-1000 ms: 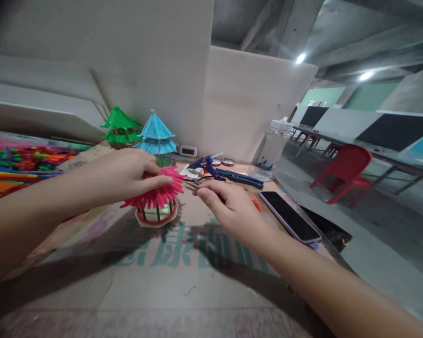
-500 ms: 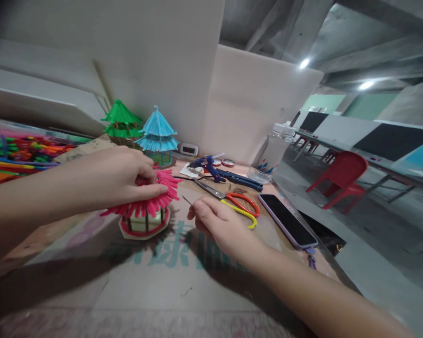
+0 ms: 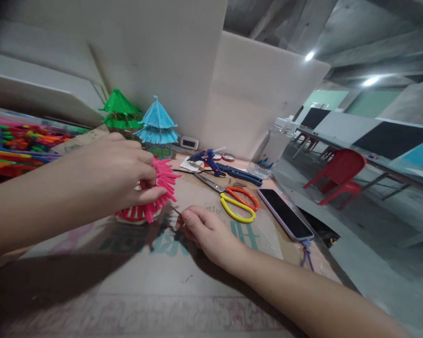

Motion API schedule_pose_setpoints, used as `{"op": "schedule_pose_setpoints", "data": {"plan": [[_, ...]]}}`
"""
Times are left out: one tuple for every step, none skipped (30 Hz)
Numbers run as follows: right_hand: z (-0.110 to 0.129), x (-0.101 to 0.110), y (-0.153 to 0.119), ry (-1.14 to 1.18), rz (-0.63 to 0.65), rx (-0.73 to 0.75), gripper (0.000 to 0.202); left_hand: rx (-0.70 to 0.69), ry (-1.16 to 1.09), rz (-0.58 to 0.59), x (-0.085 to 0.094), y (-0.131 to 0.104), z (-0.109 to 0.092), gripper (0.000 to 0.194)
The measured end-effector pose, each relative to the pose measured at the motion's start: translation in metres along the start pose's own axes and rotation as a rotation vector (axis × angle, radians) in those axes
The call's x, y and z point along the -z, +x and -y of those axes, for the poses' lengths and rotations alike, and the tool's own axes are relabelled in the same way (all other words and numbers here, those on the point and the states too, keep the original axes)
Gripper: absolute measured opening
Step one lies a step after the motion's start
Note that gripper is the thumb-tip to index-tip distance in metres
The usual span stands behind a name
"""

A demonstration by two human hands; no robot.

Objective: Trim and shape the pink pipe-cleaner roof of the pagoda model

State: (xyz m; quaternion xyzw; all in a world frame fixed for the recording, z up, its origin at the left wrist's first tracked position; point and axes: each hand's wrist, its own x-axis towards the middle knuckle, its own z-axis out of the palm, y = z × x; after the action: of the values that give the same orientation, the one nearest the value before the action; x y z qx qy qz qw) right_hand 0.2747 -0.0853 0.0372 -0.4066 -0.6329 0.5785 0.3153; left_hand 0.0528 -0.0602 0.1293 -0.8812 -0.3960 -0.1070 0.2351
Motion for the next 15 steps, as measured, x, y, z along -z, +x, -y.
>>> {"op": "schedule_pose_setpoints", "data": {"plan": [[0.000, 0.000, 0.000, 0.006, -0.001, -0.004, 0.063, 0.018, 0.073, 0.063, 0.002, 0.000, -0.003, 0.038], [0.000, 0.000, 0.000, 0.011, -0.002, -0.008, 0.062, 0.030, 0.121, 0.106, 0.004, 0.000, -0.006, 0.034], [-0.001, 0.001, 0.000, 0.019, -0.002, -0.012, 0.062, 0.042, 0.148, 0.121, 0.007, -0.001, -0.009, 0.032], [-0.001, 0.001, 0.000, 0.027, -0.001, -0.018, 0.063, 0.047, 0.157, 0.116, 0.008, -0.001, -0.011, 0.032], [-0.001, 0.001, 0.000, 0.033, -0.002, -0.023, 0.063, 0.050, 0.153, 0.109, 0.009, -0.001, -0.013, 0.033], [-0.001, 0.001, 0.001, 0.038, -0.004, -0.027, 0.064, 0.054, 0.146, 0.106, 0.010, -0.001, -0.014, 0.034], [-0.001, 0.001, 0.001, 0.042, -0.009, -0.032, 0.064, 0.053, 0.137, 0.108, 0.010, 0.000, -0.015, 0.034], [0.000, 0.001, 0.002, 0.045, -0.015, -0.038, 0.065, 0.049, 0.131, 0.115, 0.010, 0.000, -0.016, 0.034], [0.000, 0.001, 0.002, 0.051, -0.021, -0.046, 0.065, 0.047, 0.129, 0.123, 0.010, 0.000, -0.016, 0.033], [0.001, 0.000, 0.003, 0.056, -0.031, -0.056, 0.066, 0.043, 0.131, 0.130, 0.010, 0.000, -0.017, 0.032], [0.001, 0.000, 0.003, 0.059, -0.039, -0.069, 0.066, 0.036, 0.132, 0.128, 0.009, -0.001, -0.016, 0.032], [0.002, -0.001, 0.003, 0.061, -0.048, -0.083, 0.066, 0.026, 0.132, 0.119, 0.008, -0.001, -0.016, 0.032], [0.003, -0.002, 0.003, 0.060, -0.056, -0.096, 0.066, 0.019, 0.129, 0.108, 0.007, -0.002, -0.015, 0.032], [0.003, -0.002, 0.003, 0.058, -0.063, -0.104, 0.065, 0.013, 0.118, 0.089, 0.005, -0.003, -0.014, 0.032], [0.004, -0.002, 0.003, 0.053, -0.067, -0.110, 0.064, 0.000, 0.088, 0.052, 0.004, -0.004, -0.013, 0.032]]}}
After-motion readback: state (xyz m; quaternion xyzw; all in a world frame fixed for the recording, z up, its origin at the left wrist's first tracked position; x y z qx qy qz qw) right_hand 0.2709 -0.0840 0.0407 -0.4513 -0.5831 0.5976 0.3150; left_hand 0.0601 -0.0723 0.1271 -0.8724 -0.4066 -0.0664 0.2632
